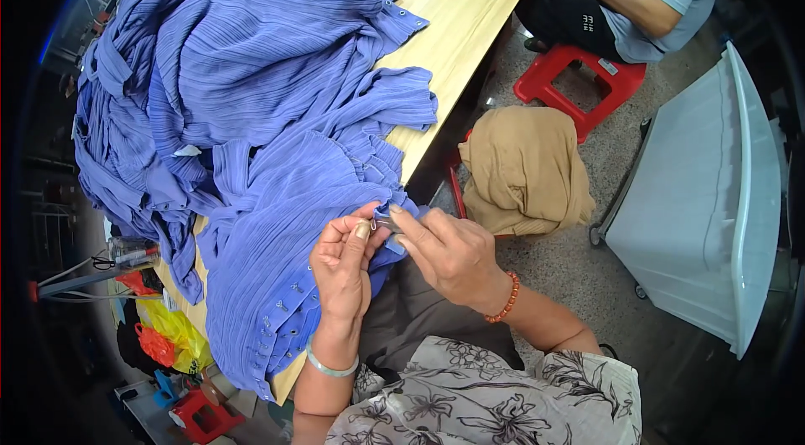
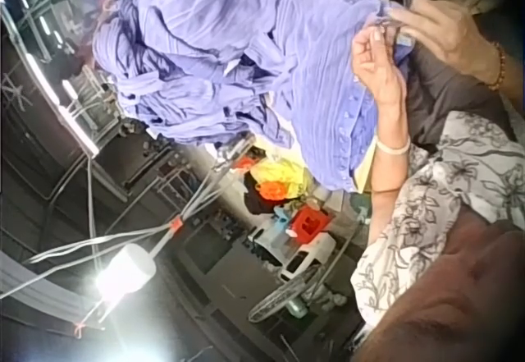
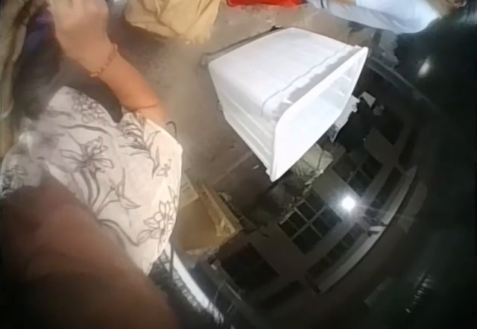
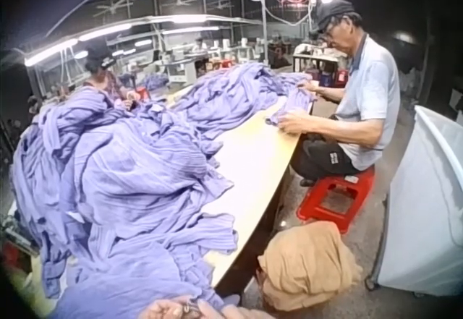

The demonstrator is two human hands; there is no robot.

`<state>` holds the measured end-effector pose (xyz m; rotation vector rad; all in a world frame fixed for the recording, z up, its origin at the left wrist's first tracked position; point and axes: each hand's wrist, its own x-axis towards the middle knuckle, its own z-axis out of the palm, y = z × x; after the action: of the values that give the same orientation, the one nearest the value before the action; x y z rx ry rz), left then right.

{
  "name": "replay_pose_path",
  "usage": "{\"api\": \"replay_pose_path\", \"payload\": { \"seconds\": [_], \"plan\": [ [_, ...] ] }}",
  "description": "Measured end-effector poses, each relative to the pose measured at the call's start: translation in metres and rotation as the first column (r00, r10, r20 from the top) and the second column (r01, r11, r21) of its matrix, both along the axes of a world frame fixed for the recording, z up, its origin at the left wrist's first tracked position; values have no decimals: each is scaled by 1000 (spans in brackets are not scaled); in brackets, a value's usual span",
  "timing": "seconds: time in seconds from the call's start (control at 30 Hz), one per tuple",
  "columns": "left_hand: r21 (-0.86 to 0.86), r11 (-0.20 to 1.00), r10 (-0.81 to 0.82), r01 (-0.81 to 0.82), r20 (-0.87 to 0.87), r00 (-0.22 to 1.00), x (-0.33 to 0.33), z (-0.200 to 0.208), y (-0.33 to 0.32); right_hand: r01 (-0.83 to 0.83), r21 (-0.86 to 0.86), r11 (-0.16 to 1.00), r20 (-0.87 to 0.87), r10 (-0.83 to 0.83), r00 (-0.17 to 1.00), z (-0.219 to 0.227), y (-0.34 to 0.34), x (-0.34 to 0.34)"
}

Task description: Trimming excess threads from blue pleated garments using small thread snips.

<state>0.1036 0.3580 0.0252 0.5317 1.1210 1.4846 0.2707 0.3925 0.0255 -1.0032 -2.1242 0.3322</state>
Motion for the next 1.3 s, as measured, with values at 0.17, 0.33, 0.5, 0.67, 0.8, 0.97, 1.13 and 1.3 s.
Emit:
{"api": "replay_pose_path", "payload": {
  "seconds": [0.17, 0.33, 0.5, 0.67, 0.8, 0.97, 1.13, 1.3],
  "plan": [
    [-1, 1000, -10, 10, 10, 1000, -3, -2, -1, 3, 28, 1000, 9, -3, 1000, -4, -5, 0],
    [16, 1000, -13, 14, -35, 999, 0, -5, -3, -6, 50, 999, 34, 4, 999, -7, -5, -7],
    [15, 1000, -2, 2, -13, 1000, 1, -4, -1, -10, 53, 999, 61, 7, 998, -7, -1, -7],
    [9, 1000, -8, 8, 33, 999, -2, -2, 0, -19, 44, 999, 66, 16, 998, -6, -2, -3],
    [12, 1000, -5, 5, 17, 1000, 1, -3, -1, -20, 47, 999, 75, 17, 997, -9, -2, -5],
    [7, 1000, -28, 28, -26, 999, 0, -8, -3, -19, 40, 999, 67, 17, 998, -11, -2, -8],
    [52, 998, -38, 41, -43, 998, 7, -7, -2, 41, -21, 999, 73, -40, 997, -13, 1, -4],
    [92, 990, -61, 111, -432, 900, 23, 18, -22, 167, -310, 936, -194, -234, 952, -19, 21, 14]
  ]
}}
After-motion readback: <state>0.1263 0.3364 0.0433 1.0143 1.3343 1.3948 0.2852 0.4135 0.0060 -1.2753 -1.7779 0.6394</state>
